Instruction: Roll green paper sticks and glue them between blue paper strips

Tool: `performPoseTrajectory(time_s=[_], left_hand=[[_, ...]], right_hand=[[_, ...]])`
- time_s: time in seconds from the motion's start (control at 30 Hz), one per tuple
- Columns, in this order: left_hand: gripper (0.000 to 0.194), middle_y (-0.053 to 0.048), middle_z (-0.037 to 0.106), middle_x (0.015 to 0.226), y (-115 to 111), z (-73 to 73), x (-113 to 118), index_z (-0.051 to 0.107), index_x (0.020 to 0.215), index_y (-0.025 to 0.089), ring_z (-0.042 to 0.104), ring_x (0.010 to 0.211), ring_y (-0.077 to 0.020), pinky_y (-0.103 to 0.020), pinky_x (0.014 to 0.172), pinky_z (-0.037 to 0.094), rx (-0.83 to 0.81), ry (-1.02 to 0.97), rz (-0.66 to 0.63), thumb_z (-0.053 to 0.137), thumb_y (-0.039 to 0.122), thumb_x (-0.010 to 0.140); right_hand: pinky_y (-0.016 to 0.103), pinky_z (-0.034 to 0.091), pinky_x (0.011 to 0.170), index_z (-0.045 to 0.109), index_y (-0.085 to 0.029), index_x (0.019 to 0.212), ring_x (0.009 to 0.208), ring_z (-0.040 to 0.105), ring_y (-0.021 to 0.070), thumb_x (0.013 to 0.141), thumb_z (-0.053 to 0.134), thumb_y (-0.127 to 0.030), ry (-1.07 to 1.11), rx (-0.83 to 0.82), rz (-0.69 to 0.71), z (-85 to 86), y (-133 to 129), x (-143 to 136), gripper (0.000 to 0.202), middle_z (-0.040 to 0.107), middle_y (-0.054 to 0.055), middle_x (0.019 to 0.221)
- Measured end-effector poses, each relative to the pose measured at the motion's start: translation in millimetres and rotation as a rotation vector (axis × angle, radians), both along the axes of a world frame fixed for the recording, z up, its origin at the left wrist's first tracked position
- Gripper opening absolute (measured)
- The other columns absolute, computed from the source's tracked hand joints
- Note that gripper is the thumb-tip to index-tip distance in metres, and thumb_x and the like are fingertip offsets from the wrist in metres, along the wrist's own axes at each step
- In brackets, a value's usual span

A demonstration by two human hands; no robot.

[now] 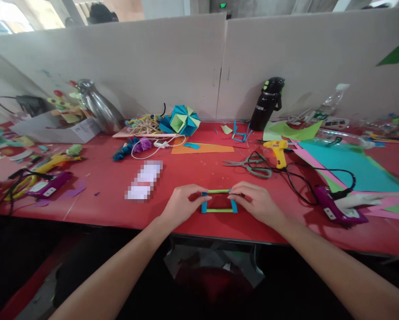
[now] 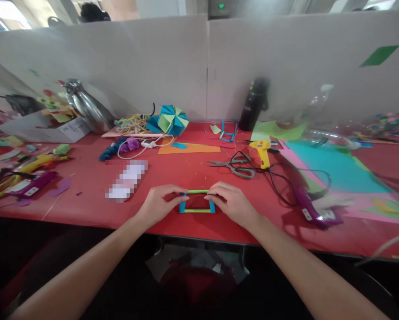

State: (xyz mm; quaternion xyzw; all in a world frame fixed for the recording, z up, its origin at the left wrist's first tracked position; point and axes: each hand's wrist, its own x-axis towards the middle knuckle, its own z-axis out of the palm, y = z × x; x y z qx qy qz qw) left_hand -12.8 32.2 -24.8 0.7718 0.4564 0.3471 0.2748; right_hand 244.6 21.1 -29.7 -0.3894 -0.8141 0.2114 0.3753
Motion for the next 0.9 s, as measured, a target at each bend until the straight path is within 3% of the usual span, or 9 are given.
performPoseTrajectory(time_s=[0.3, 0.4, 0.53, 0.67, 0.77, 0.9], left_hand=[[0.02, -0.001, 0.075, 0.1, -1, 3.4, -1, 0.073, 0.097, 0.024, 0.069, 0.095, -0.0172, -0.029, 0.089, 0.052, -0.023, 0.01, -0.03, 0.069, 0.04, 0.086], [0.025, -0.002, 0.074, 0.106, -2, 6.1, -2, 0.071, 0.104, 0.023, 0.068, 0.099, -0.0179, -0.03, 0.093, 0.051, 0.002, 0.023, -0.055, 0.067, 0.041, 0.087], [0.054, -0.007, 0.064, 0.128, -3, 11.2, -6, 0.059, 0.127, 0.024, 0.06, 0.118, -0.0234, -0.038, 0.105, 0.046, 0.016, 0.076, -0.104, 0.072, 0.047, 0.08], [0.092, -0.009, 0.048, 0.147, -4, 16.0, -12, 0.041, 0.145, 0.028, 0.05, 0.132, -0.0298, -0.045, 0.111, 0.042, -0.122, 0.173, -0.137, 0.078, 0.059, 0.066], [0.102, -0.008, 0.044, 0.15, -4, 17.7, -15, 0.036, 0.147, 0.028, 0.046, 0.135, -0.0312, -0.046, 0.112, 0.04, -0.181, 0.222, -0.141, 0.08, 0.062, 0.061], [0.1, -0.009, 0.046, 0.149, -4, 17.0, -16, 0.036, 0.148, 0.026, 0.044, 0.136, -0.0316, -0.046, 0.113, 0.038, -0.162, 0.278, -0.136, 0.08, 0.058, 0.064]], right_hand=[[0.032, 0.05, 0.082, 0.067, -0.023, 0.092, 0.087, 0.064, 0.0178, 0.093, 0.061, -0.032, 0.006, -0.001, 0.002, 1.0, 0, 1, 0.011, 0.067, 0.004, 0.093], [0.033, 0.051, 0.084, 0.066, -0.023, 0.101, 0.09, 0.064, 0.0188, 0.092, 0.062, -0.033, 0.016, -0.01, -0.023, 0.3, -2, 1, 0.014, 0.065, 0.006, 0.103], [0.036, 0.054, 0.085, 0.059, -0.026, 0.124, 0.09, 0.064, 0.0192, 0.087, 0.067, -0.039, 0.002, -0.087, -0.064, -0.9, -5, 1, 0.039, 0.058, 0.009, 0.124], [0.04, 0.055, 0.087, 0.051, -0.031, 0.135, 0.098, 0.063, 0.0229, 0.079, 0.074, -0.046, 0.007, -0.209, -0.065, -2.3, -4, 5, 0.063, 0.056, 0.009, 0.128], [0.041, 0.056, 0.084, 0.042, -0.033, 0.143, 0.097, 0.063, 0.024, 0.07, 0.081, -0.049, 0.012, -0.347, -0.057, -4.2, -2, 12, 0.084, 0.058, 0.009, 0.121], [0.043, 0.056, 0.082, 0.033, -0.032, 0.148, 0.096, 0.063, 0.0251, 0.063, 0.085, -0.051, -0.032, -0.483, -0.064, -7.2, -1, 19, 0.102, 0.061, 0.008, 0.111]])
